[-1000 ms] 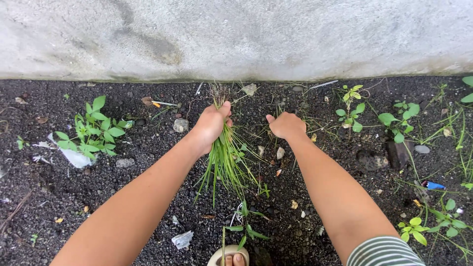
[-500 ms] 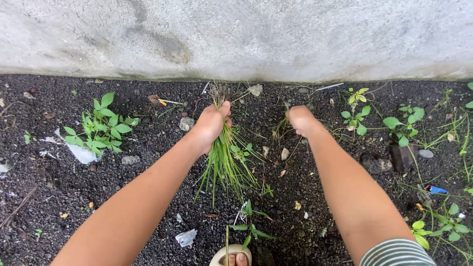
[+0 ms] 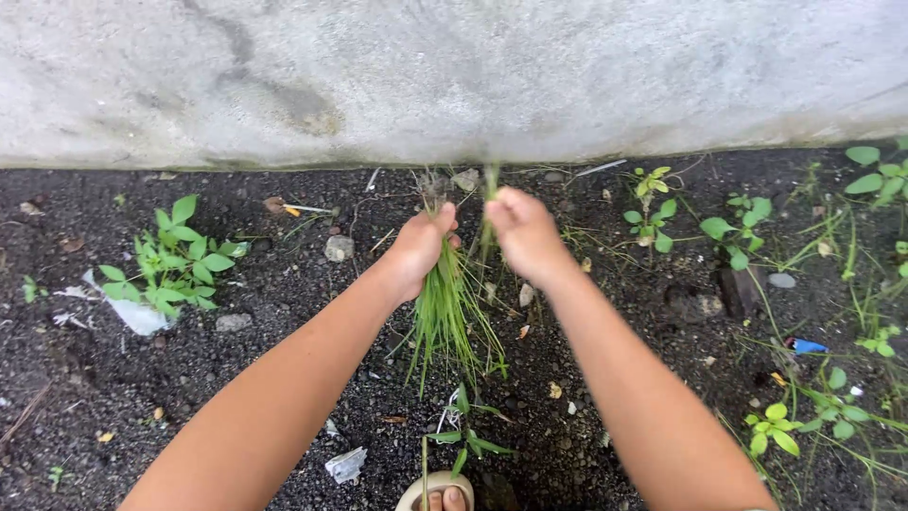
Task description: Pulling weeds from the ground by hand in an outdoor area.
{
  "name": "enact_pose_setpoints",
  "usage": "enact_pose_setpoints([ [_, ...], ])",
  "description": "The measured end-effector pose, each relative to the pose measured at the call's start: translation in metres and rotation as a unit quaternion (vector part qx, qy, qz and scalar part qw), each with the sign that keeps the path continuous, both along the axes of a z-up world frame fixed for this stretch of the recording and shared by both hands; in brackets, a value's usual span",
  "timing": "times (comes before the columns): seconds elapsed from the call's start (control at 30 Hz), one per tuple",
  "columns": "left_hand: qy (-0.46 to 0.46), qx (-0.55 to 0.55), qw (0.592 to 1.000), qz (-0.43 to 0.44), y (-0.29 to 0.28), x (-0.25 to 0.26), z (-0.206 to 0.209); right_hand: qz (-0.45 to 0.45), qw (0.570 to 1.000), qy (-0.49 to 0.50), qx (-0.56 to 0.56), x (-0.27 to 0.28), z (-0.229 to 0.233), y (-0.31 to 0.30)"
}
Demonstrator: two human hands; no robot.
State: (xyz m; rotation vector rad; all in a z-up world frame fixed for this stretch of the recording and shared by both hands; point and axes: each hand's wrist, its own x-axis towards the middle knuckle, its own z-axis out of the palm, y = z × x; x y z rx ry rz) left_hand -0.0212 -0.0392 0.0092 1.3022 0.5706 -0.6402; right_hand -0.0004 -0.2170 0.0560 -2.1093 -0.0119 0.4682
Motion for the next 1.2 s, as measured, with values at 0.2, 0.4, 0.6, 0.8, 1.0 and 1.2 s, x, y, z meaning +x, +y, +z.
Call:
enact_pose_setpoints([
  [0.2, 0.019, -0.158, 0.987, 0.025, -0.032, 0.001, 0.052, 0.024, 0.970, -0.144, -0.196, -0.034, 0.026, 0.048],
  [0.4, 0.003, -0.163, 0.972, 0.168, -0.034, 0.011, -0.005, 0.062, 0.940, -0.260, -0.214, -0.056, 0.023, 0.036],
  [0.6, 0.001, -0.069, 0.983, 0.172, -0.011, 0.017, 0.009, -0.038, 0.957, -0.281, -0.065, -0.051, -0.015, -0.025],
  [0.8, 0.032, -0.041, 0.988, 0.148, 0.001, 0.010, 0.021, 0.048, 0.951, -0.173, -0.252, 0.009, -0.106, -0.143],
  [1.0, 0.049, -0.027, 0.994, 0.098, 0.004, 0.002, 0.021, 0.064, 0.851, 0.004, -0.521, 0.048, -0.102, -0.206],
  [1.2, 0.072, -0.024, 0.993, 0.092, 0.008, 0.003, 0.019, 0.068, 0.788, 0.045, -0.610, 0.046, -0.135, -0.249],
])
